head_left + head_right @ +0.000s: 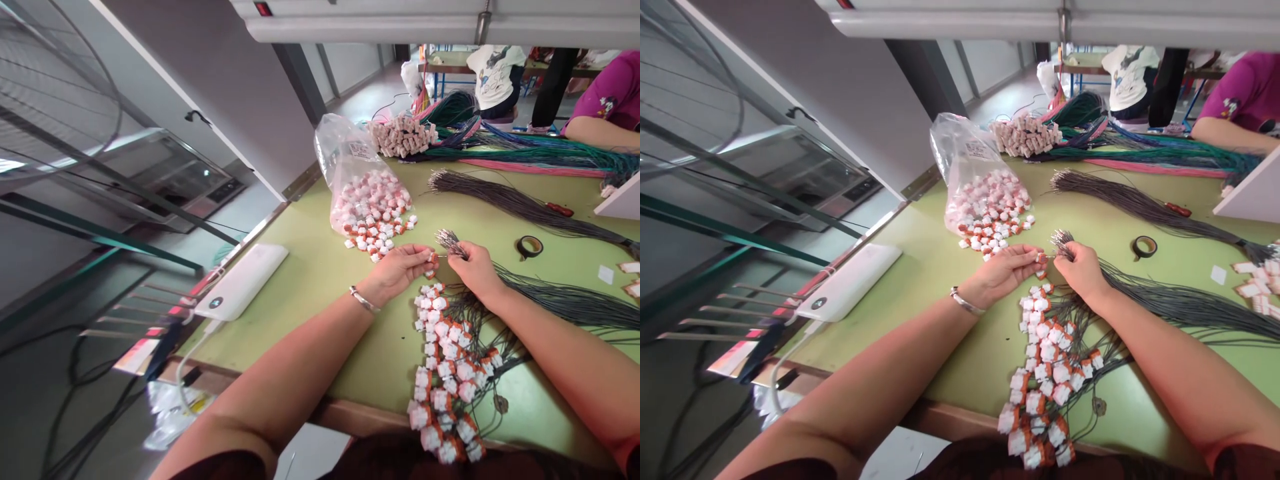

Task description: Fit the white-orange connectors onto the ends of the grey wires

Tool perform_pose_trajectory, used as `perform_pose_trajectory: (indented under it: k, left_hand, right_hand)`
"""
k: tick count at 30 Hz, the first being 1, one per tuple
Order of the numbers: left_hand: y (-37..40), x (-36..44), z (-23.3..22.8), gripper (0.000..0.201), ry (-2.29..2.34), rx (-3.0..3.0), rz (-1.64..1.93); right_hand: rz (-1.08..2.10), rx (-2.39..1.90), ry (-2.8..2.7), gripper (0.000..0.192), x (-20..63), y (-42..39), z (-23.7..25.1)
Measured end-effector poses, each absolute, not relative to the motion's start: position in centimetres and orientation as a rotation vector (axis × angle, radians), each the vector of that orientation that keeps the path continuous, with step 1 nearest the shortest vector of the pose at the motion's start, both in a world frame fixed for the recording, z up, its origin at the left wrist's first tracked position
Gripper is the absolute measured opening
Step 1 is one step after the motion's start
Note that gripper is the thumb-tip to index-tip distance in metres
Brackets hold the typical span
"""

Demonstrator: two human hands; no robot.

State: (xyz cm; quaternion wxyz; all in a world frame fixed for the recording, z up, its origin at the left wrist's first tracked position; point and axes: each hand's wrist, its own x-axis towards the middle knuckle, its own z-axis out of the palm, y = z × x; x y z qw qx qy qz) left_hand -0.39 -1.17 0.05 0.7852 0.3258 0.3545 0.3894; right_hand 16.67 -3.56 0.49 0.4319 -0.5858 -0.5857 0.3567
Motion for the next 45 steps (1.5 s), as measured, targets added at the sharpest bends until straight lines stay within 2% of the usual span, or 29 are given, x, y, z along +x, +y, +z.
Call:
perform_pose_trajectory:
  k: [9, 15, 34, 39, 45]
  left_hand:
    - [-1.8, 0.1, 0.0, 0.023, 0.831, 1.087, 0.984]
    - [-1.9, 0.6, -0.2, 0.014, 1.042, 1.367, 1.045]
    - [-1.8, 0.5, -0.6, 0.015, 0.804, 1.230, 1.003]
    - [-1.7, 0.8, -0.9, 0.004, 0.811, 1.547, 1.162]
    - [-1.9, 1.2, -0.8, 0.009, 0.914, 1.748, 1.138]
  right_hand:
    - [1.001, -1.450, -1.396, 0.015, 16.7, -3.5, 0.2]
    - [1.094, -1.424, -1.385, 0.015, 16.9, -3.2, 0.0]
    - [1.219, -1.409, -1.306, 0.015, 17.2, -3.1, -0.1]
    - [1.253, -1.433, -1.252, 0.016, 17.0, -2.9, -0.2]
    - [1.166, -1.413, -1.368, 0.018, 16.9, -3.2, 0.0]
